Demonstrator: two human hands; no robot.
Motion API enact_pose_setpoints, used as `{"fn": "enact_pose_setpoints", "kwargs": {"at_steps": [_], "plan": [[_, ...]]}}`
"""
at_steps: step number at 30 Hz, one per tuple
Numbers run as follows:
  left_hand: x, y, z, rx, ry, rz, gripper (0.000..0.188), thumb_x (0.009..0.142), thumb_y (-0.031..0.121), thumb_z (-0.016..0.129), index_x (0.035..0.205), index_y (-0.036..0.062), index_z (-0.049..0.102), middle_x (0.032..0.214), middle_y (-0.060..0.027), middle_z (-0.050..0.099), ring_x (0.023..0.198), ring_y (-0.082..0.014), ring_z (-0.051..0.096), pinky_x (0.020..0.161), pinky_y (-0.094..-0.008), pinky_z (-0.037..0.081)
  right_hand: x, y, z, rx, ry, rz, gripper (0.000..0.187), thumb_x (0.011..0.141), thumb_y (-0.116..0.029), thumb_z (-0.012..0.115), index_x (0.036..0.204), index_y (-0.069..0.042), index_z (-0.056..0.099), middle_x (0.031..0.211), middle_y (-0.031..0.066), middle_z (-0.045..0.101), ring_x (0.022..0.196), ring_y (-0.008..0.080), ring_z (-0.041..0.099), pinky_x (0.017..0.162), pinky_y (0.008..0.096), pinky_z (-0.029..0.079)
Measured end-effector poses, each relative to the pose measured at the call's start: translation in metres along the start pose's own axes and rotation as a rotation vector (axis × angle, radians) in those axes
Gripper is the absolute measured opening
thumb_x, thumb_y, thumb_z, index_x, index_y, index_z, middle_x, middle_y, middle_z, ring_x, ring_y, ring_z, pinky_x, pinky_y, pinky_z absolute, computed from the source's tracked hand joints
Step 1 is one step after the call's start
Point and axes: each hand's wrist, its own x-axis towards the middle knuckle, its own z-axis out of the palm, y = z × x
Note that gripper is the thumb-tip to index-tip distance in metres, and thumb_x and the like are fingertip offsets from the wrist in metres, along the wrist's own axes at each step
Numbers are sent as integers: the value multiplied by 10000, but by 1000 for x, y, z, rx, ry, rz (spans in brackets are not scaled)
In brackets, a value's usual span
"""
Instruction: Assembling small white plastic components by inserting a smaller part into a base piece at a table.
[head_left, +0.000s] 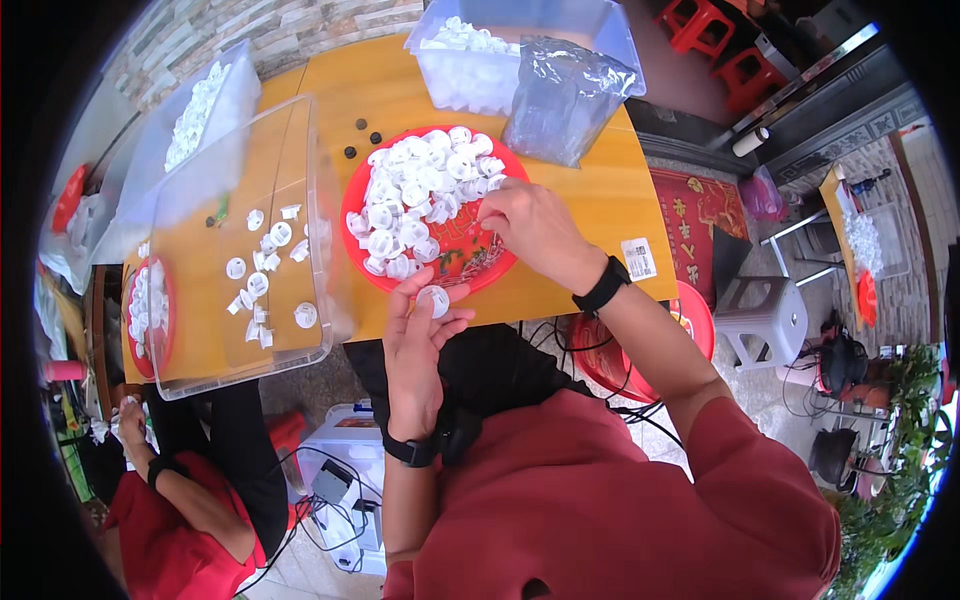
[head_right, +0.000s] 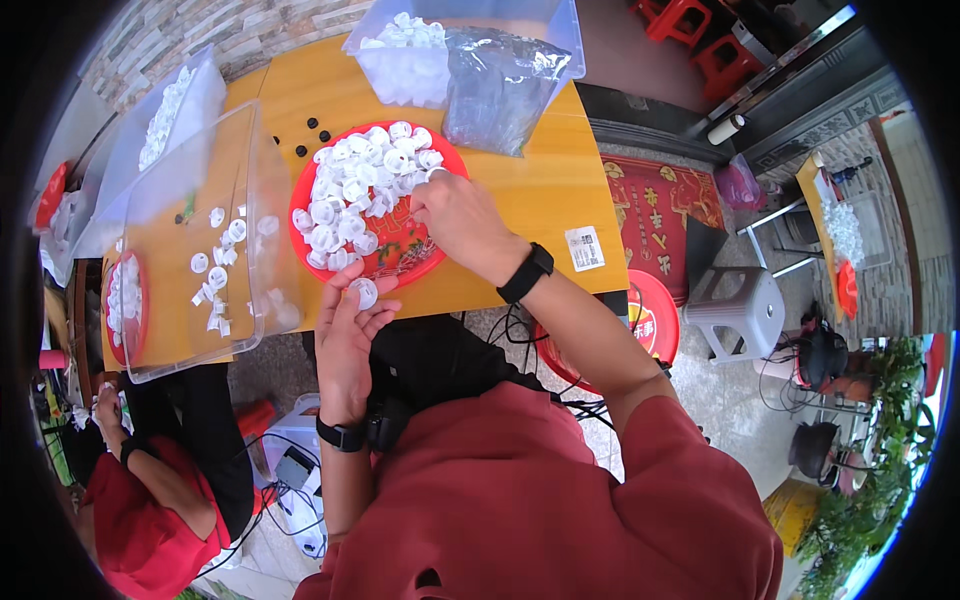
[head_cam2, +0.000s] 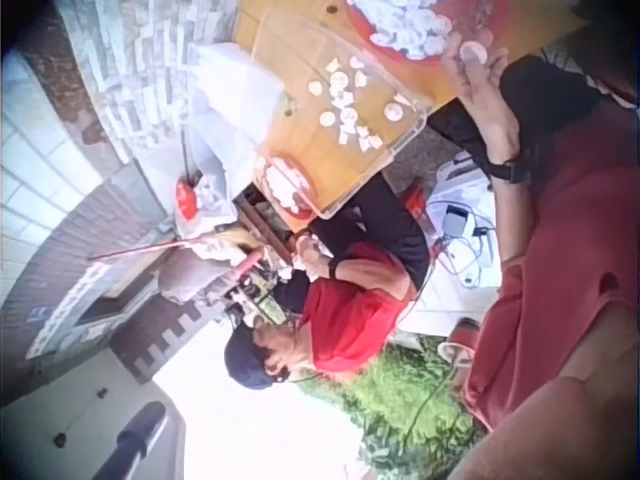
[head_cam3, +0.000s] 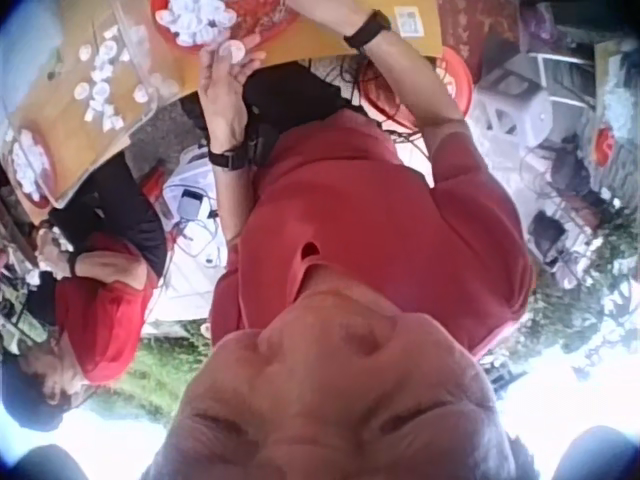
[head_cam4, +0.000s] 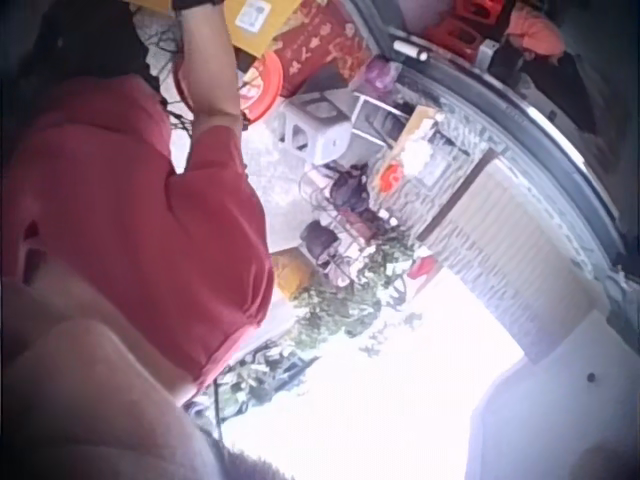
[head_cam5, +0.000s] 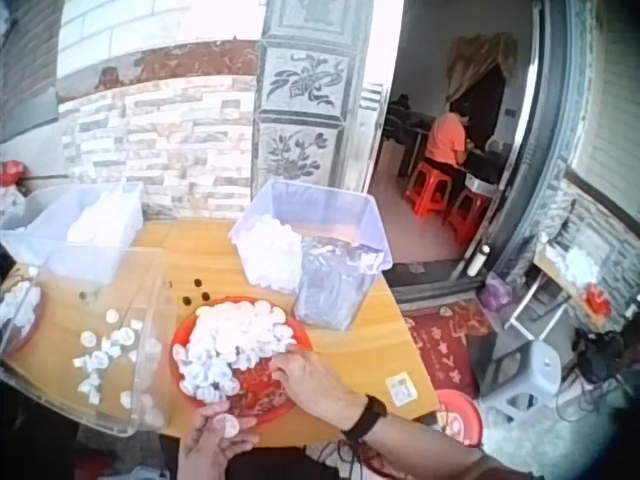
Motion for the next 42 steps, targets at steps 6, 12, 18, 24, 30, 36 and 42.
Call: {"fn": "enact_pose_setpoints", "kwargs": {"at_steps": [6, 12, 18, 24, 30, 36, 42], "plan": [[-2, 0, -5, -42, -35, -34, 307, 993, 166, 462, 1260, 23, 516, 1122, -179, 654, 834, -157, 649, 786, -266, 525, 14, -2, 16, -199, -228, -22, 119, 833, -74, 535, 806, -31, 643, 823, 180, 637, 784, 350, 648, 712, 471, 472], [-3, 0, -8, -59, -32, -20, 292, 993, 171, 472, 1229, 14, 543, 1115, -158, 656, 802, -138, 636, 757, -250, 520, 9, -3, 22, -235, -219, -87, 34, 814, -52, 619, 809, -31, 593, 844, 156, 616, 767, 347, 626, 636, 439, 454], [3, -8, -6, 14, -16, 9, 304, 1000, 268, 521, 1180, 33, 588, 1019, -80, 669, 732, -86, 583, 666, -219, 470, -12, -48, -12, -1, -113, -197, 64, 846, -62, 579, 899, -38, 553, 852, 137, 551, 797, 320, 598, 690, 399, 432], [5, -8, 17, 100, 2, 128, 180, 1001, 235, 534, 1002, 77, 622, 780, 49, 573, 582, -23, 440, 509, -180, 320, -30, -68, -25, -174, -57, -352, 138, 794, -126, 570, 887, -23, 572, 858, 88, 516, 742, 216, 573, 708, 340, 399], [-3, -6, 10, 89, 67, 112, 158, 983, 236, 571, 919, 102, 627, 766, 43, 592, 572, 0, 421, 473, -164, 264, -36, -70, -23, -69, -33, -374, 130, 790, -101, 626, 890, -42, 567, 865, 73, 523, 784, 206, 566, 744, 322, 409], [-2, -10, 4, -6, -4, 25, 142, 970, 227, 593, 920, 97, 622, 797, 20, 613, 605, -16, 473, 488, -164, 303, -47, -61, -29, 99, 1, -339, 133, 811, -132, 667, 925, -81, 620, 866, 40, 595, 811, 197, 611, 810, 343, 418], [-11, -8, 1, -22, 8, -3, 145, 973, 223, 586, 909, 94, 610, 750, 15, 580, 566, -24, 437, 487, -168, 304, -51, -60, -25, 164, 33, -367, 127, 825, -129, 664, 940, -83, 634, 906, 45, 639, 855, 200, 627, 833, 352, 437]]}}
